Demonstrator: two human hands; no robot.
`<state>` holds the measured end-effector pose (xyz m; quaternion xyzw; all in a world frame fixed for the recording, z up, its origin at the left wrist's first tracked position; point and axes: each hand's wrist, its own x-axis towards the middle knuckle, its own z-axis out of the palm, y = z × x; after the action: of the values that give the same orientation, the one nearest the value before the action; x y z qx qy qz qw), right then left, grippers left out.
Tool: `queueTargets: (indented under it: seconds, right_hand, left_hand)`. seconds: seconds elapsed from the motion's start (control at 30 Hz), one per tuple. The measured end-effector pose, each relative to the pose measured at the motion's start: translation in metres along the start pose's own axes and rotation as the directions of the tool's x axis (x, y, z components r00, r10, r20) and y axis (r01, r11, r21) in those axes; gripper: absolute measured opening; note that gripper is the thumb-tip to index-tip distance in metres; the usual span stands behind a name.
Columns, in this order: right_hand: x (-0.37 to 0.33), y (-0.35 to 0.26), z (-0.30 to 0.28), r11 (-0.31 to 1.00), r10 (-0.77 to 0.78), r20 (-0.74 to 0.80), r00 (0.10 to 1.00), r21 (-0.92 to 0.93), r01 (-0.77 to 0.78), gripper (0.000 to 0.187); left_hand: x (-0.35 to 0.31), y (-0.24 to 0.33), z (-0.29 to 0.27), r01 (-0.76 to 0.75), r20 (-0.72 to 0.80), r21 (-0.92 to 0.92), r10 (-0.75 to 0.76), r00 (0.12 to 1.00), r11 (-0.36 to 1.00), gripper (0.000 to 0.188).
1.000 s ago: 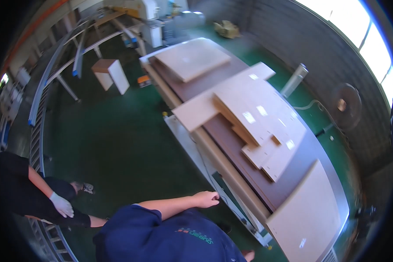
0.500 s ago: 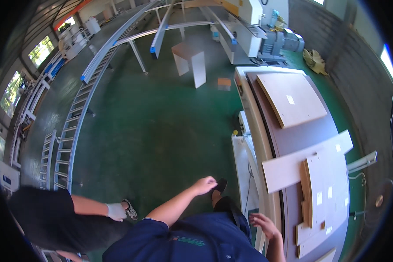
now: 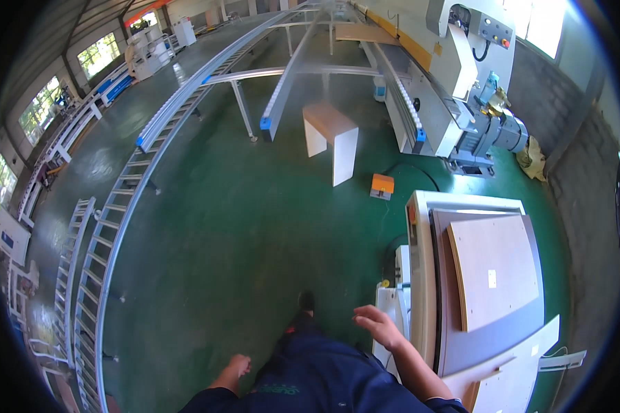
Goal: The person catches wooden boards as they emerge from a processing machine and places them onto a stack on a nearby table.
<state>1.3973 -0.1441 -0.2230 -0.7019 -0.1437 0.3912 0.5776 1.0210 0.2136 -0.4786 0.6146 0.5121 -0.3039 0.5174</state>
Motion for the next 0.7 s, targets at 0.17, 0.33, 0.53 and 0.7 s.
queueTargets:
  seconds: [0.17,0.33,0.53,0.7]
  right_hand:
    - [0.088,0.001,-0.011,0.994,0.109,-0.138,0.984,0.004,-0.109,0.032]
    - [0.163,-0.041,-0.030,0.978,0.178,-0.270,0.946,0.155,-0.139,0.031]
    - [0.242,-0.111,-0.061,0.963,0.161,-0.390,0.906,0.262,-0.059,0.027]
    - [0.314,-0.114,-0.104,0.951,0.166,-0.373,0.913,0.305,-0.049,0.026]
  left_hand:
    - [0.051,0.132,-0.036,-0.224,0.304,0.110,0.181,0.935,0.968,0.025]
    - [0.220,0.394,-0.067,-0.416,0.080,0.473,0.433,0.898,0.776,0.032]
    - [0.189,0.728,-0.096,-0.729,-0.009,-0.075,0.731,0.683,0.680,0.022]
    - [0.178,0.824,-0.077,-0.687,0.113,-0.137,0.700,0.705,0.714,0.023]
